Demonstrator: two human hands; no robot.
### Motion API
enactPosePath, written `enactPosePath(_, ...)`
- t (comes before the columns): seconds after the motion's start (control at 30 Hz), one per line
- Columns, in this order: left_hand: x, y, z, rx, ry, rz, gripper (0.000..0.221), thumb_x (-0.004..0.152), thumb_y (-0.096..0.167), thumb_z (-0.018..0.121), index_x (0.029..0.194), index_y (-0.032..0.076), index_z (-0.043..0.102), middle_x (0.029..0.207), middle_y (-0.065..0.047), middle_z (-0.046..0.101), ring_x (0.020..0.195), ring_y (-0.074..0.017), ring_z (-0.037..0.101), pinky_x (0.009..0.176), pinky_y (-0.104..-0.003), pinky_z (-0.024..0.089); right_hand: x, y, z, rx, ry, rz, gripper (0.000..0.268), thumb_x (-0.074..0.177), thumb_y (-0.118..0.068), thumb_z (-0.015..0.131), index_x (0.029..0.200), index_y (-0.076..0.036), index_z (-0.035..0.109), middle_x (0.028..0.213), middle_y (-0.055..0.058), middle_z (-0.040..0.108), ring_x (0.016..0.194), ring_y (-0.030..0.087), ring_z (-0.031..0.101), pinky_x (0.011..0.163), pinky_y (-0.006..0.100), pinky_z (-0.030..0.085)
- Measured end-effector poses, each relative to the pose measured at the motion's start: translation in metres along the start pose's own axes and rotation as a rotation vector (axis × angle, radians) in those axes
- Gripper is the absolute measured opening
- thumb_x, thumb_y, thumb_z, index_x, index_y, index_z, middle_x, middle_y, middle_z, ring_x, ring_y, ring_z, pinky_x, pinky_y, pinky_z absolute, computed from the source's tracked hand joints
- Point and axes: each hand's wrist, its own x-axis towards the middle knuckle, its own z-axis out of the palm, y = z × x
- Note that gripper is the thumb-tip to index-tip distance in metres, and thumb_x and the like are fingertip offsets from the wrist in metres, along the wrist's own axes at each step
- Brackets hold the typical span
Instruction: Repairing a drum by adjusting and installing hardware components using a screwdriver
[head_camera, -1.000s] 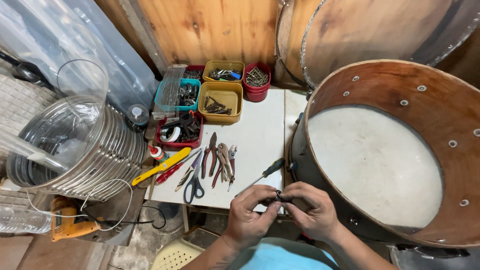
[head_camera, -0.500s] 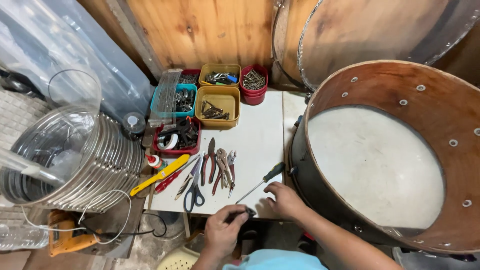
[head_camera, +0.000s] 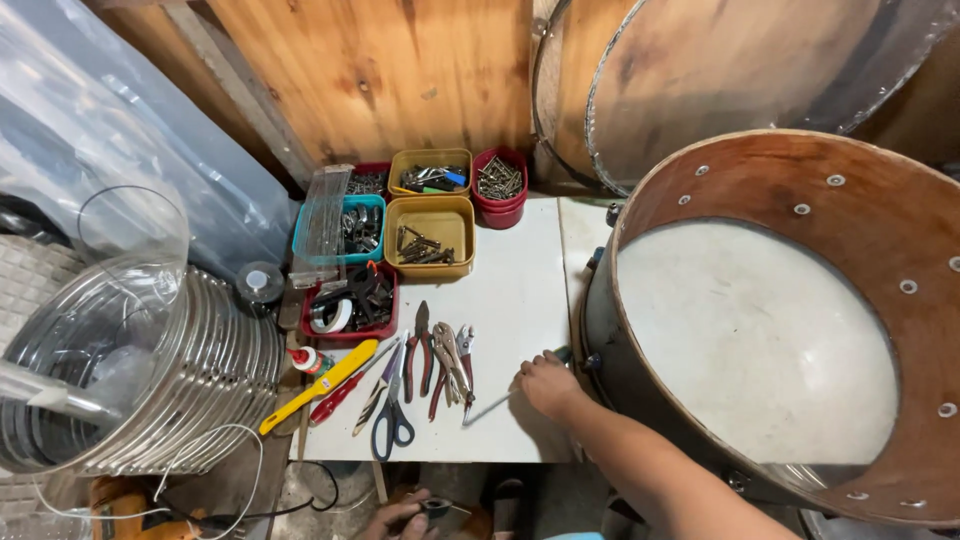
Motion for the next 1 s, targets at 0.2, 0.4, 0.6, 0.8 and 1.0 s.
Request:
enactPosePath(0.2, 0.04, 0.008, -0.036, -0.138, -0.069, 0.031, 0.019, 0.085, -0.004, 0.068, 0.103, -0.009, 0.065, 0.124, -0.037, 0.074, 0.104, -0.0509, 0.078, 0.072, -0.056, 0.07, -0.026, -0.049, -0.155, 0.683, 0.051, 0.285, 0.032, 0.102, -0.017, 0.051, 0.133, -0.013, 0.059, 0.121, 0.011, 0.063, 0.109, 0.036, 0.062, 0.098, 0.051, 0.049)
enactPosePath(0.4, 0.041, 0.144, 0.075, 0.115, -0.061, -0.198, 0.017, 0.09, 0.0, 0.066, 0.106, -0.006, 0.069, 0.128, -0.034, 0.074, 0.092, -0.0555, 0.081, 0.069, -0.057, 0.073, -0.095, -0.028, -0.27, 1.346, 0.503, 0.376, 0.042, 0.1, -0.024, 0.055, 0.14, -0.011, 0.058, 0.115, 0.008, 0.067, 0.101, 0.021, 0.064, 0.086, 0.037, 0.058)
enactPosePath(0.6, 0.059, 0.153, 0.186, 0.062, -0.195, -0.337, 0.022, 0.096, -0.002, 0.064, 0.117, -0.006, 0.061, 0.118, -0.038, 0.072, 0.092, -0.0467, 0.078, 0.082, -0.048, 0.068, -0.205, 0.091, -0.334, 0.912, 0.576, 0.451, 0.041, 0.098, -0.022, 0.06, 0.139, -0.018, 0.064, 0.133, 0.0, 0.071, 0.118, 0.013, 0.065, 0.106, 0.029, 0.045)
enactPosePath(0.8, 0.077, 0.152, 0.256, -0.083, -0.354, -0.441, 0.014, 0.102, 0.003, 0.055, 0.114, -0.003, 0.055, 0.124, -0.037, 0.067, 0.102, -0.0488, 0.073, 0.083, -0.049, 0.065, -0.26, 0.176, -0.307, 0.634, 0.235, 0.916, 0.044, 0.09, -0.032, 0.068, 0.133, -0.025, 0.067, 0.118, 0.005, 0.076, 0.109, 0.023, 0.069, 0.094, 0.035, 0.048)
enactPosePath(1.0, 0.097, 0.116, 0.295, -0.256, -0.447, -0.456, 0.022, 0.094, 0.001, 0.064, 0.112, 0.002, 0.05, 0.11, -0.033, 0.068, 0.094, -0.0471, 0.072, 0.076, -0.05, 0.065, -0.269, 0.203, -0.224, 0.682, 0.097, 0.893, 0.039, 0.085, -0.029, 0.071, 0.123, -0.021, 0.074, 0.108, 0.003, 0.081, 0.095, 0.021, 0.072, 0.089, 0.033, 0.052)
